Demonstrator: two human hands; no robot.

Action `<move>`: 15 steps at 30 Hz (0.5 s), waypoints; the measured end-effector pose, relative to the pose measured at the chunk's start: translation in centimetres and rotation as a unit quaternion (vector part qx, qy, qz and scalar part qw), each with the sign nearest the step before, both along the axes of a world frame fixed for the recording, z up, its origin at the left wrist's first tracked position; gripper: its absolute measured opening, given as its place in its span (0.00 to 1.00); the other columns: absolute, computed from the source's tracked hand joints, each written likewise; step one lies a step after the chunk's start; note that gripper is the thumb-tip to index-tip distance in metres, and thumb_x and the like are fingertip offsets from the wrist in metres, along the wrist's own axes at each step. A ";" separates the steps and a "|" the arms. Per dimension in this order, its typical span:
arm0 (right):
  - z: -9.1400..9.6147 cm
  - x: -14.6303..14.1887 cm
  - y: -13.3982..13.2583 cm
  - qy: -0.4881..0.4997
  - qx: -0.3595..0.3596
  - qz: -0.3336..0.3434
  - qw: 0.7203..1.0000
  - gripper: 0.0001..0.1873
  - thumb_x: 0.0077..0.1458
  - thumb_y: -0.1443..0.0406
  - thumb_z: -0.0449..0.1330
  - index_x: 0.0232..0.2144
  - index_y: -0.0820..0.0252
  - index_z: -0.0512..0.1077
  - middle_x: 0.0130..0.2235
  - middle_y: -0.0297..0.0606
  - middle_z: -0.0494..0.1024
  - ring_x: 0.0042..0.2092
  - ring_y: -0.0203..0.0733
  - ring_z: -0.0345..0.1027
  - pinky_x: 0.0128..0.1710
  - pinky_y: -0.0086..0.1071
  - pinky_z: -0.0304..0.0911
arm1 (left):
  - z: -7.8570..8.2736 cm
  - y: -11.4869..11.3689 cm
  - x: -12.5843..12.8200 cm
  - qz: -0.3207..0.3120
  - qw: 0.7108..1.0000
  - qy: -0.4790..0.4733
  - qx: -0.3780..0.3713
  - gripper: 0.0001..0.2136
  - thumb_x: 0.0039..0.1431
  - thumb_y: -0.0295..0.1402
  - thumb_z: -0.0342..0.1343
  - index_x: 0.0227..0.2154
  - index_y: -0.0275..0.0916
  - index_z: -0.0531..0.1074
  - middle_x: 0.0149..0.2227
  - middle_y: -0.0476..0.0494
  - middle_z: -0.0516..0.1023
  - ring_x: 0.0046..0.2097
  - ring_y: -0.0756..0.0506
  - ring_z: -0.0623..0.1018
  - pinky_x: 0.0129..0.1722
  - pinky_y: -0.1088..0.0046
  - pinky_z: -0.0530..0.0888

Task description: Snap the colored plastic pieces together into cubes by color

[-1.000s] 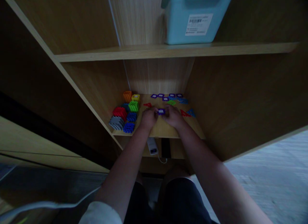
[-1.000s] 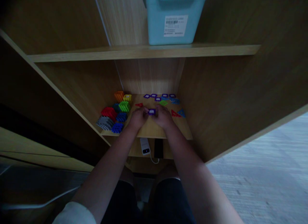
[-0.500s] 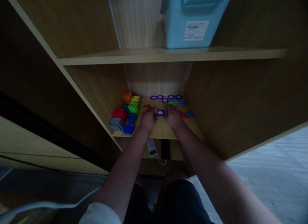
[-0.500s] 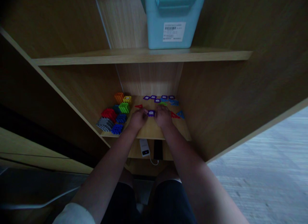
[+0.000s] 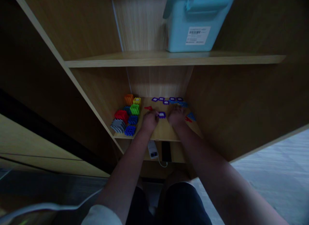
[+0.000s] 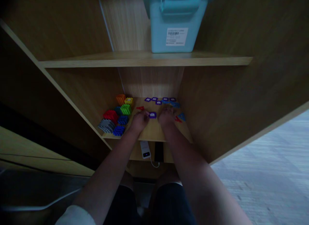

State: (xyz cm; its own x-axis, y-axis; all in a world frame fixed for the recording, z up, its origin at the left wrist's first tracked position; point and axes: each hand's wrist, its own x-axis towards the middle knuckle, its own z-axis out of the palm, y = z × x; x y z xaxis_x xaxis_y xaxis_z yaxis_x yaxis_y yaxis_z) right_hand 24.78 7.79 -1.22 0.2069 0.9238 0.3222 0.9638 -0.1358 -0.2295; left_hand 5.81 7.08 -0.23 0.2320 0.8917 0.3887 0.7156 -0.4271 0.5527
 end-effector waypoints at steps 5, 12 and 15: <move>0.4 1.1 2.1 -0.049 -0.030 0.097 0.994 0.37 0.68 0.69 0.49 0.77 0.65 0.61 0.76 0.56 0.65 0.78 0.61 0.50 0.77 0.57 0.43 | 0.4 -0.5 0.1 0.005 1.000 0.005 -0.001 0.10 0.64 0.24 0.62 0.46 0.40 0.81 0.45 0.40 0.88 0.50 0.39 0.84 0.57 0.60 0.78; 0.5 1.7 4.0 -0.073 0.000 0.166 0.983 0.31 0.68 0.68 0.52 0.70 0.60 0.71 0.70 0.53 0.74 0.70 0.60 0.62 0.74 0.54 0.46 | 0.1 -0.3 0.1 0.007 1.000 0.006 -0.003 0.10 0.64 0.24 0.62 0.46 0.42 0.81 0.47 0.42 0.88 0.51 0.40 0.84 0.58 0.60 0.78; 0.2 1.8 4.2 -0.066 0.042 0.164 0.983 0.25 0.69 0.65 0.54 0.63 0.62 0.77 0.64 0.53 0.78 0.65 0.58 0.66 0.71 0.48 0.52 | 0.0 0.0 0.1 0.004 1.000 0.008 -0.002 0.10 0.65 0.24 0.62 0.45 0.43 0.81 0.48 0.42 0.88 0.52 0.39 0.84 0.59 0.59 0.78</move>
